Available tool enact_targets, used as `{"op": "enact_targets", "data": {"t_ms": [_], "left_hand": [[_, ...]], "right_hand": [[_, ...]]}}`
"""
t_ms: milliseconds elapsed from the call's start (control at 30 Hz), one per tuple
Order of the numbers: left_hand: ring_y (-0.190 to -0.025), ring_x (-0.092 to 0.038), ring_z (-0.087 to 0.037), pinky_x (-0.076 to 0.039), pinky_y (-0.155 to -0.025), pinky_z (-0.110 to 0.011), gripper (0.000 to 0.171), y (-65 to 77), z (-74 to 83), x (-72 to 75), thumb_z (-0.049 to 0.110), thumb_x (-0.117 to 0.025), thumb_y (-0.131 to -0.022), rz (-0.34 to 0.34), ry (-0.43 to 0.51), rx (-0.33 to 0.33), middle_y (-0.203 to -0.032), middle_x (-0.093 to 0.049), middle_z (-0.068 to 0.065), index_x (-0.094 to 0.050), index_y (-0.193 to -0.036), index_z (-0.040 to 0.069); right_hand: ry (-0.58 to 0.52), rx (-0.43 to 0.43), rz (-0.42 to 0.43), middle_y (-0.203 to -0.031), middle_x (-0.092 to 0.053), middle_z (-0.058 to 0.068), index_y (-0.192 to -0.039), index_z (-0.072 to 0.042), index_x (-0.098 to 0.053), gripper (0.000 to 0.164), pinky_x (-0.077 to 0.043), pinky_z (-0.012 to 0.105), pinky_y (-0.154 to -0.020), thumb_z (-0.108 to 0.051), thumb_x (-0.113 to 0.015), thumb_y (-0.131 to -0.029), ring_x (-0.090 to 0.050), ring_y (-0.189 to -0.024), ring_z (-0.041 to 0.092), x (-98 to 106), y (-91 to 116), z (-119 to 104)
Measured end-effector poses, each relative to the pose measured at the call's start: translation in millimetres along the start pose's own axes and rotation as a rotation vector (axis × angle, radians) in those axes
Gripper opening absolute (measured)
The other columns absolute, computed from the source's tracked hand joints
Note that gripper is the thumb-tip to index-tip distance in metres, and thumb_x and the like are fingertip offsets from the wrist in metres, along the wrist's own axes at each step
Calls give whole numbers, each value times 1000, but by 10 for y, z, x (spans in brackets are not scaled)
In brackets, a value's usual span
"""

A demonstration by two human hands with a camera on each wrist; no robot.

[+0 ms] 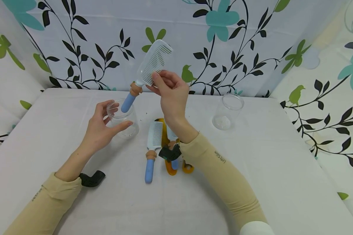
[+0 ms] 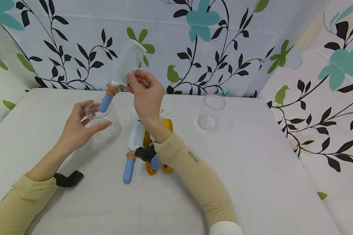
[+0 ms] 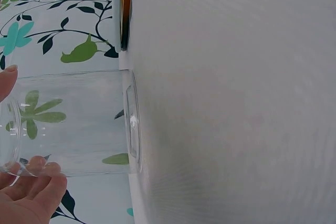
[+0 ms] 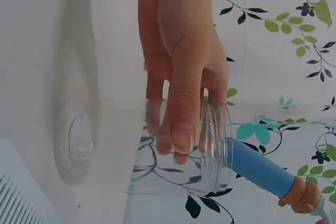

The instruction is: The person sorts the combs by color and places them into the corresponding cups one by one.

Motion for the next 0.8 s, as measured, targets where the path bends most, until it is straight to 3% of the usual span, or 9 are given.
{"op": "enact_targets", "data": {"t_ms": [800], "left_hand": [[-141,-40,-33,-33,-118,-55,91,-6,-22,12,30,-80,-87,1,5,-17,-153,-43,-16,-22,-153,6]], "right_hand": [[191,-47,-160,-105,-72,21,-110,8,-67,23,-62,32,-83,-7,-69,-93,-75,-92,25,-175,170,246]]}}
Point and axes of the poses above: each hand's wrist, its own y-axis away from the middle knuckle, its own x-axis out of the back of the hand, z = x × y, the point moved 7 cm from there along -y, towards the middle knuckle
